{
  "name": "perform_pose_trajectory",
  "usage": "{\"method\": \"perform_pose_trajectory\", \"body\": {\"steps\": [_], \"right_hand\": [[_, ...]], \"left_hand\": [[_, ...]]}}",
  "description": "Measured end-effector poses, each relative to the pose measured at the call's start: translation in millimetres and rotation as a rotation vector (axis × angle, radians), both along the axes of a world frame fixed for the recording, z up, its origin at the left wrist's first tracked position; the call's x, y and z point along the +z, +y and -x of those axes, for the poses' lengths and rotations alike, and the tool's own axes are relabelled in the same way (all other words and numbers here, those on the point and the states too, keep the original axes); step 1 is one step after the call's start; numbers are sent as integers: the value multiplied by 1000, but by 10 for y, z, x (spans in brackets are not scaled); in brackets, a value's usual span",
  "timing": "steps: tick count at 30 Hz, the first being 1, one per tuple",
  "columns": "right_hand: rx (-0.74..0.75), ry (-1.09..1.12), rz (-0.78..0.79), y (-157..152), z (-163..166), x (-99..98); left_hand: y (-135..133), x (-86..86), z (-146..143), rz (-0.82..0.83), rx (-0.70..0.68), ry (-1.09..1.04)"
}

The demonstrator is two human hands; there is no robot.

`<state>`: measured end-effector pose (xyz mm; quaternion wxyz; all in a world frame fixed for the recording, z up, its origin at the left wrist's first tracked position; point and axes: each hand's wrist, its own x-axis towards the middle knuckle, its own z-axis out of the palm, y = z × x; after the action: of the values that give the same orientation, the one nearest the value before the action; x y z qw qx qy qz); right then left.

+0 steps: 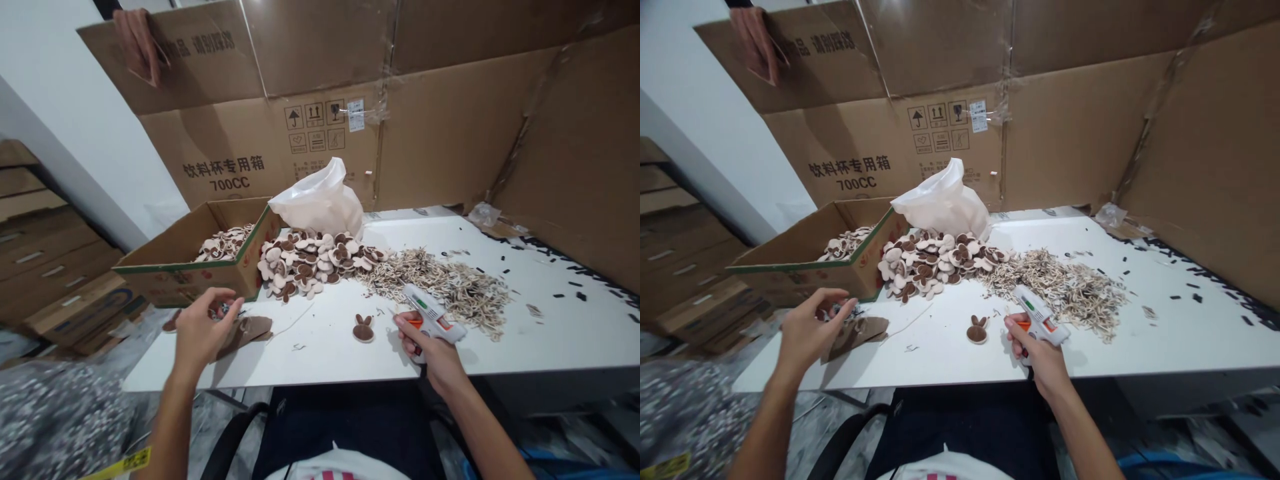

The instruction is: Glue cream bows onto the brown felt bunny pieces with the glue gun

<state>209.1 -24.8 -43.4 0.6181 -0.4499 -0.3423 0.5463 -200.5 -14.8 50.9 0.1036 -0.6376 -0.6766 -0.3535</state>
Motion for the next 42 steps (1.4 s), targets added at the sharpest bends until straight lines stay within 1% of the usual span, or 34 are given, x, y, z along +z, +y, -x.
{"method": "perform_pose_trajectory", "body": {"steps": [2,4,7,9,11,14,17,22,25,28,32,35,39,42], "right_hand": [[-4,2,-8,9,-2,-8],[-3,1,-11,19,-5,-16],[17,-26,-15,27,-9,-23],[31,-43,-23,24,-9,-16],[56,-52,-34,19,-8,1],[98,-57,-51,12,-5,29],[121,-85,-70,12,-5,36],[150,-114,-101,13,-11,40],[141,-98,-95,12,-11,76],[160,-96,-78,6,-9,109],[204,-94,-66,-3,-12,105],[192,-106,-65,-2,-10,102],[195,-130,-53,4,7,128],[214,-201,-55,4,20,133]], "left_hand": [[30,-78,-347,-28,-55,-114],[48,-164,-765,-10,-162,-237],[48,-290,-1442,122,-422,-457],[47,-356,-1845,228,-568,-570],[59,-400,-2152,341,-675,-680],[108,-431,-2400,398,-720,-760],[170,-436,-2452,444,-764,-811],[208,-420,-2387,531,-884,-938],[193,-416,-2345,561,-917,-1025],[177,-436,-2313,582,-944,-1050],[168,-484,-2286,578,-956,-1009],[150,-492,-2263,556,-924,-949],[116,-444,-2230,468,-863,-824],[112,-386,-2213,415,-850,-718]]}}
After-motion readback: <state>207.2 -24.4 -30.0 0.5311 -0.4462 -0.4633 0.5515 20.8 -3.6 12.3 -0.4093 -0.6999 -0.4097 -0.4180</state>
